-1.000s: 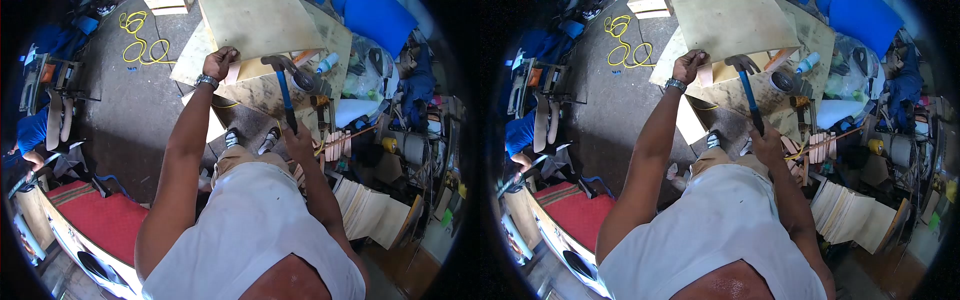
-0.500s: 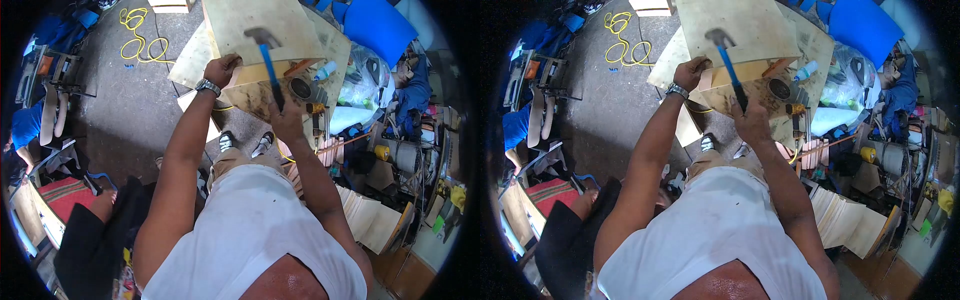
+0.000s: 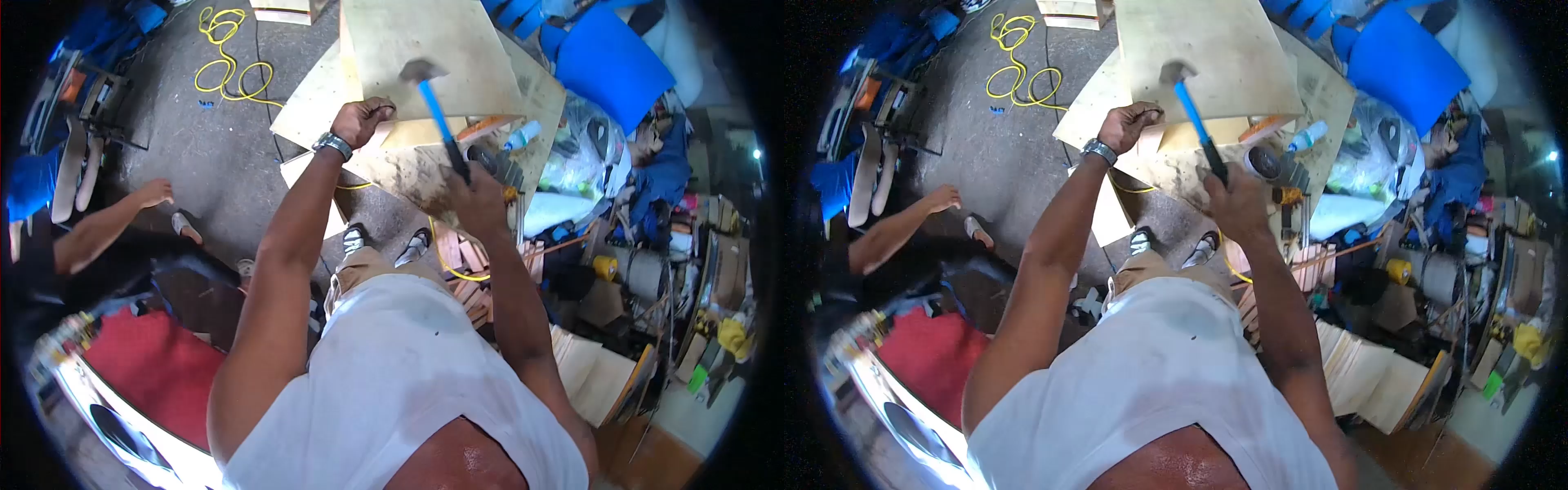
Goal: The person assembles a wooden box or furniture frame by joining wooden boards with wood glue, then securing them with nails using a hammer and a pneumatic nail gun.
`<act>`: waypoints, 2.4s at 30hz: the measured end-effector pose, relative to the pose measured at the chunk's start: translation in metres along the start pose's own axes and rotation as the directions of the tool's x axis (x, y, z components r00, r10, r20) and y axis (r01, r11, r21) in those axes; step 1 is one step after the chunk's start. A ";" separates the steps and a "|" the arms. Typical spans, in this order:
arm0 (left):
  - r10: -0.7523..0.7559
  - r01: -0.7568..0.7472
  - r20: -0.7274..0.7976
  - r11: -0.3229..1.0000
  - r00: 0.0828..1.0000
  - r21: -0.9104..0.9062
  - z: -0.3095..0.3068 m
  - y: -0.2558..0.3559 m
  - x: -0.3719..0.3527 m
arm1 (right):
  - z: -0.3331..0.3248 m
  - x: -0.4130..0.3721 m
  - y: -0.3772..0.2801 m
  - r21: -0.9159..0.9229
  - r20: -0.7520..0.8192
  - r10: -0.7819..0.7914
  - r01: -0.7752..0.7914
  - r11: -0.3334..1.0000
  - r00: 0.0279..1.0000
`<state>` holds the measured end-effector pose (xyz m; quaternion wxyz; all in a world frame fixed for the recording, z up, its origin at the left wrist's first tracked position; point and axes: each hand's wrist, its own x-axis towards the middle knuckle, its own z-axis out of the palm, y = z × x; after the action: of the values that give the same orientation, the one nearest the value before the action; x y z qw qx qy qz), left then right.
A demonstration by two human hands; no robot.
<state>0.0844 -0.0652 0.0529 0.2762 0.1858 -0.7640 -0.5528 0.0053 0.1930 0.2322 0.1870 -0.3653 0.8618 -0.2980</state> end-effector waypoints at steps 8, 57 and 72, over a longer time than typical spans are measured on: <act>-0.063 0.082 -0.053 0.733 0.997 0.676 -0.053 0.016 0.042 | -0.055 0.009 -0.086 0.521 -0.681 -0.512 0.838 0.162 0.523; -0.265 0.256 0.041 0.955 0.964 0.153 -0.016 0.045 0.130 | 0.006 0.072 -0.068 -0.487 0.331 0.001 0.170 0.857 0.944; -0.246 0.127 0.234 0.894 0.940 0.431 -0.023 0.058 0.113 | 0.031 0.049 -0.093 -0.445 0.436 0.161 0.056 0.894 0.885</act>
<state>0.0121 -0.1299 0.1379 0.0643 0.2317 -0.8725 -0.4253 0.0376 0.0936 0.2640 0.3064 -0.4343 0.8470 0.0080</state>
